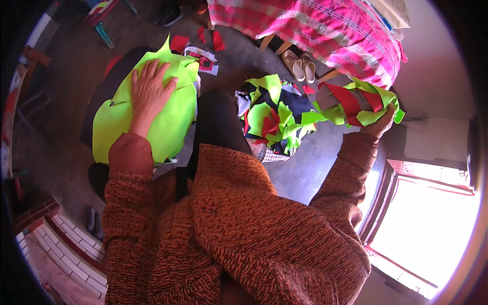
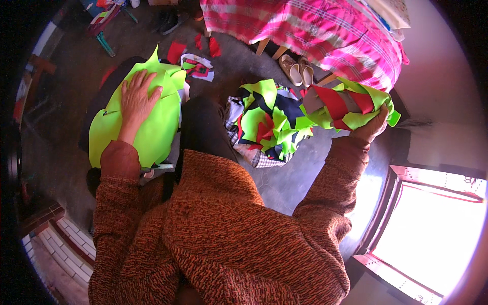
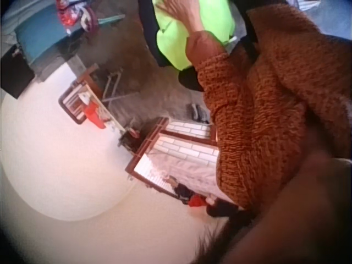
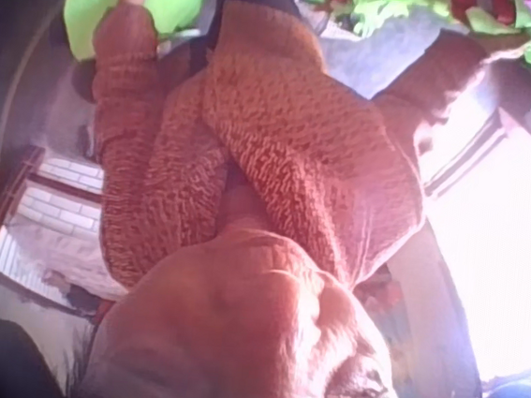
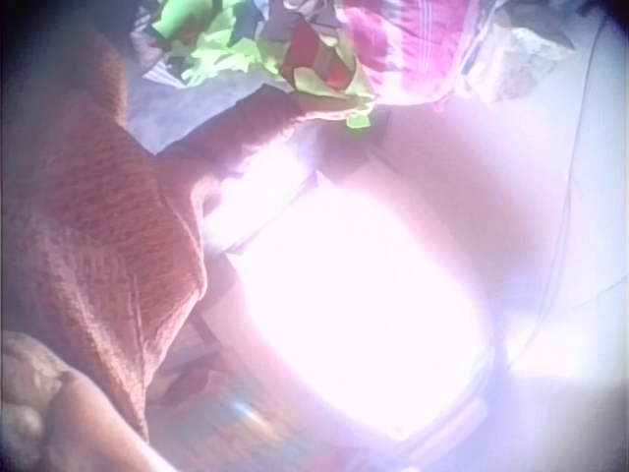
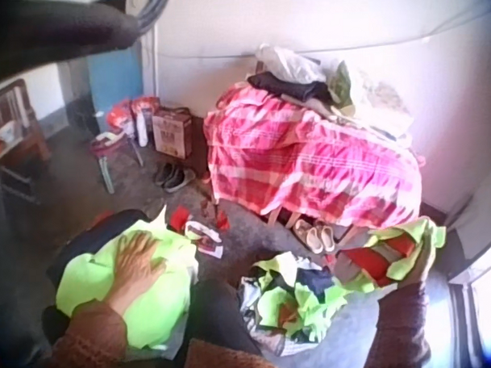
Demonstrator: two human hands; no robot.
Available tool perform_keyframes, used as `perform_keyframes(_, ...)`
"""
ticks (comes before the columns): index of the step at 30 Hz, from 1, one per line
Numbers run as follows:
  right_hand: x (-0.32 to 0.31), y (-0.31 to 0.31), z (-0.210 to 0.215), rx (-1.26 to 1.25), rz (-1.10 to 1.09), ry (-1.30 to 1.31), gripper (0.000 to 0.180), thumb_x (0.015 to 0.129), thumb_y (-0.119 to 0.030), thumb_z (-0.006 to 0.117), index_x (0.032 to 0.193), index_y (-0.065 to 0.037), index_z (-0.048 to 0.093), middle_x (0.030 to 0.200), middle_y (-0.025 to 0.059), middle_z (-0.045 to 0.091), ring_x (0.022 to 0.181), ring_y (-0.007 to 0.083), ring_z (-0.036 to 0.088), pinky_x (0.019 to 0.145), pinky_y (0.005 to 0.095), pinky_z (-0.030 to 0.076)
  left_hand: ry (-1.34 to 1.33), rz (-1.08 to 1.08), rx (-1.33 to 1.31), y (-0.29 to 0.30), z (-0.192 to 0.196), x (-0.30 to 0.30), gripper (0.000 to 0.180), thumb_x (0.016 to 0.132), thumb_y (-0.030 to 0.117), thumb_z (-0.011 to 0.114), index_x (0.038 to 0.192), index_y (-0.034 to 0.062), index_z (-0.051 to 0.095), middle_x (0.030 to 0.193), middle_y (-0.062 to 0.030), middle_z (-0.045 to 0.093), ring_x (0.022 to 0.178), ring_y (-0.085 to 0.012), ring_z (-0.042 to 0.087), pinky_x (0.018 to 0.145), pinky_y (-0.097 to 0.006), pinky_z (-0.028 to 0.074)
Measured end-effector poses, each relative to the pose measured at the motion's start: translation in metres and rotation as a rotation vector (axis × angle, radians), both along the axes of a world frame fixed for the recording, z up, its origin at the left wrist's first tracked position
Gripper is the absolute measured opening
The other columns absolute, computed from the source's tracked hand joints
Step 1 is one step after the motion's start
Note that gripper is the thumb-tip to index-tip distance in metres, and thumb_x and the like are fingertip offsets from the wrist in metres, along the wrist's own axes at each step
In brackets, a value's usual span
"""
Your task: The person sits on the floor and sorts colorful fabric pieces by picking them up, folding them, and stacking them into a pile. The person handles multiple pieces one at a time, arranging them into a neat stack.
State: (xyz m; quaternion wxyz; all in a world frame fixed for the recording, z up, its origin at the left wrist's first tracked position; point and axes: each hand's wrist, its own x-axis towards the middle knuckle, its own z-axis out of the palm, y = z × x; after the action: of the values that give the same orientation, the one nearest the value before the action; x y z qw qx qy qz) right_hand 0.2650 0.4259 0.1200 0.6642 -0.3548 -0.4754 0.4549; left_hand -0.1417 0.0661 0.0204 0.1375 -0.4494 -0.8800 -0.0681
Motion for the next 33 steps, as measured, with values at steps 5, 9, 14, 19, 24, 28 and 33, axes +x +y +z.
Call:
perform_keyframes(5, -0.018, -0.048, 0.045, -0.092, 0.455, 0.240, 0.035, 0.088, -0.033, 0.044, 0.108, -0.006, 0.055, 0.102, 0.0098, 0.060, 0.094, 0.0236, 0.058, 0.087, 0.0386, 0.046, -0.003, -0.034, 0.025, 0.006, -0.005, -0.002, 0.049, 0.084, 0.043, 0.054, 0.124, 0.0145, 0.050, 0.133, -0.0089, 0.046, 0.127, -0.0243, 0.037, 0.103, -0.052, 0.023)
perform_keyframes(9, -0.029, -0.067, 0.059, -0.084, 0.730, 0.387, 0.046, 0.088, -0.039, 0.046, 0.120, -0.007, 0.052, 0.115, 0.0122, 0.058, 0.104, 0.0288, 0.056, 0.094, 0.0436, 0.043, -0.073, -0.059, 0.070, 0.001, 0.005, -0.003, 0.051, 0.082, 0.042, 0.058, 0.121, 0.0114, 0.053, 0.131, -0.0114, 0.048, 0.125, -0.0266, 0.041, 0.103, -0.049, 0.026)
perform_keyframes(14, -0.057, -0.111, 0.058, -0.278, 0.879, 0.272, 0.064, 0.077, -0.048, 0.062, 0.122, -0.004, 0.049, 0.112, 0.0136, 0.058, 0.100, 0.0283, 0.058, 0.088, 0.0431, 0.048, -0.314, -0.230, 0.518, 0.000, 0.012, 0.008, 0.044, 0.076, 0.029, 0.068, 0.111, 0.0045, 0.058, 0.117, -0.0167, 0.057, 0.109, -0.0326, 0.053, 0.092, -0.042, 0.038)
perform_keyframes(19, -0.097, -0.158, 0.026, -0.457, 1.132, 0.196, 0.058, 0.069, -0.025, 0.065, 0.121, -0.003, 0.049, 0.108, 0.0122, 0.060, 0.095, 0.0249, 0.060, 0.085, 0.0372, 0.049, -0.686, -0.395, 0.808, 0.003, 0.066, 0.089, 0.036, 0.078, 0.017, 0.069, 0.109, 0.0011, 0.058, 0.112, -0.0168, 0.059, 0.106, -0.0300, 0.056, 0.091, -0.037, 0.042)
perform_keyframes(24, -0.135, -0.216, 0.010, -0.424, 1.235, -0.034, 0.054, 0.070, 0.000, 0.054, 0.123, -0.001, 0.048, 0.111, 0.0086, 0.058, 0.100, 0.0206, 0.057, 0.089, 0.0316, 0.044, -1.332, -0.302, 0.777, -0.013, 0.074, 0.120, 0.035, 0.084, 0.016, 0.064, 0.114, 0.0006, 0.056, 0.111, -0.0074, 0.059, 0.104, -0.0166, 0.055, 0.092, -0.029, 0.041)
perform_keyframes(28, -0.155, -0.249, -0.016, -0.425, 1.294, -0.012, 0.038, 0.081, 0.003, 0.049, 0.118, 0.000, 0.052, 0.107, 0.0061, 0.060, 0.096, 0.0160, 0.058, 0.084, 0.0288, 0.046, -1.486, -0.314, 0.776, -0.035, 0.072, 0.113, 0.039, 0.085, 0.017, 0.062, 0.119, 0.0006, 0.052, 0.106, -0.0070, 0.058, 0.099, -0.0138, 0.055, 0.087, -0.029, 0.043)
perform_keyframes(33, -0.171, -0.274, -0.051, -0.134, 1.323, -0.412, 0.026, 0.084, -0.002, 0.056, 0.109, 0.000, 0.057, 0.092, 0.0069, 0.064, 0.081, 0.0146, 0.060, 0.071, 0.0289, 0.049, -1.342, -0.320, 0.700, -0.051, 0.083, 0.122, 0.054, 0.077, 0.030, 0.072, 0.118, 0.0017, 0.052, 0.109, -0.0089, 0.057, 0.100, -0.0194, 0.056, 0.085, -0.032, 0.044)
